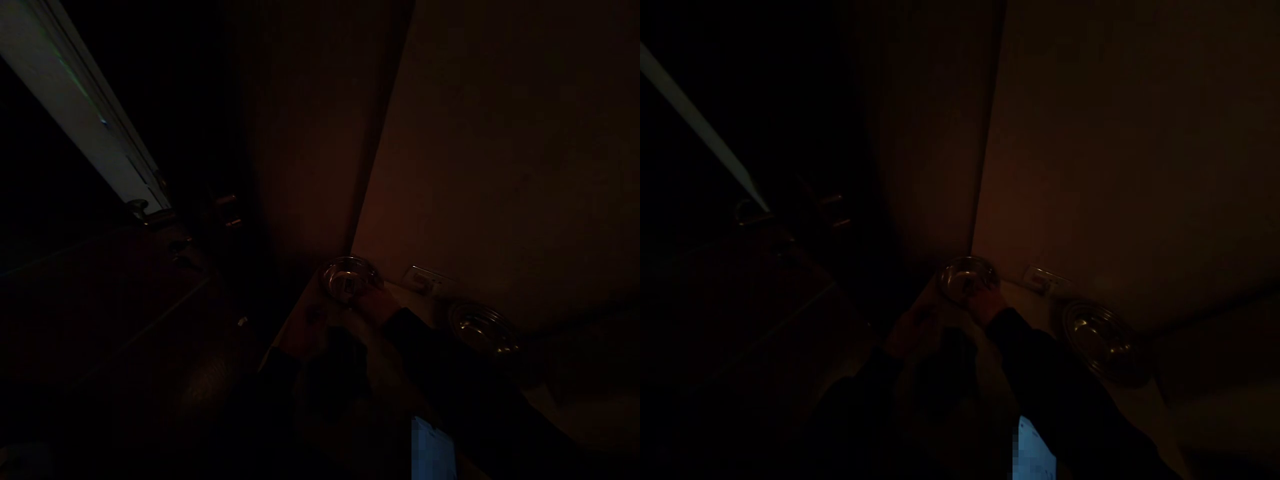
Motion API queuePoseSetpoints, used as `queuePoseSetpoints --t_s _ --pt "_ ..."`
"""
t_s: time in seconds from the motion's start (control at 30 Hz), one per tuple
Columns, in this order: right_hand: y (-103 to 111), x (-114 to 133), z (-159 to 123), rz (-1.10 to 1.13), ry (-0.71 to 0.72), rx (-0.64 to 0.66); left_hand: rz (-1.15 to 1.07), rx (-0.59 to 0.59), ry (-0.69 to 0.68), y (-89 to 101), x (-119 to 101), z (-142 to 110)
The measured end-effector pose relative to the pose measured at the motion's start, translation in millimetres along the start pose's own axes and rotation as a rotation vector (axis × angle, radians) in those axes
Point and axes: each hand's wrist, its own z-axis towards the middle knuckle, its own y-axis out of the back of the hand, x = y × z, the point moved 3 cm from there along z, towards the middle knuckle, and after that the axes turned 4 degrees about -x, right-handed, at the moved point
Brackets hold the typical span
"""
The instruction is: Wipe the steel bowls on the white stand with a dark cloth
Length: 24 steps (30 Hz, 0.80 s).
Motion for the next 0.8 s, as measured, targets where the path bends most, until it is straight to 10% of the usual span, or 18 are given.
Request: queuePoseSetpoints --t_s 0.5,0.8 --pt "36.3 -22.2 -11.4 -0.068 -0.076 -0.418 -0.369 0.036 0.045 4.4 -22.3 3.2" --pt "46.2 28.7 -94.6 -0.211 0.273 -0.741 -0.703 0.149 0.106 -3.9 -51.7 -23.8"
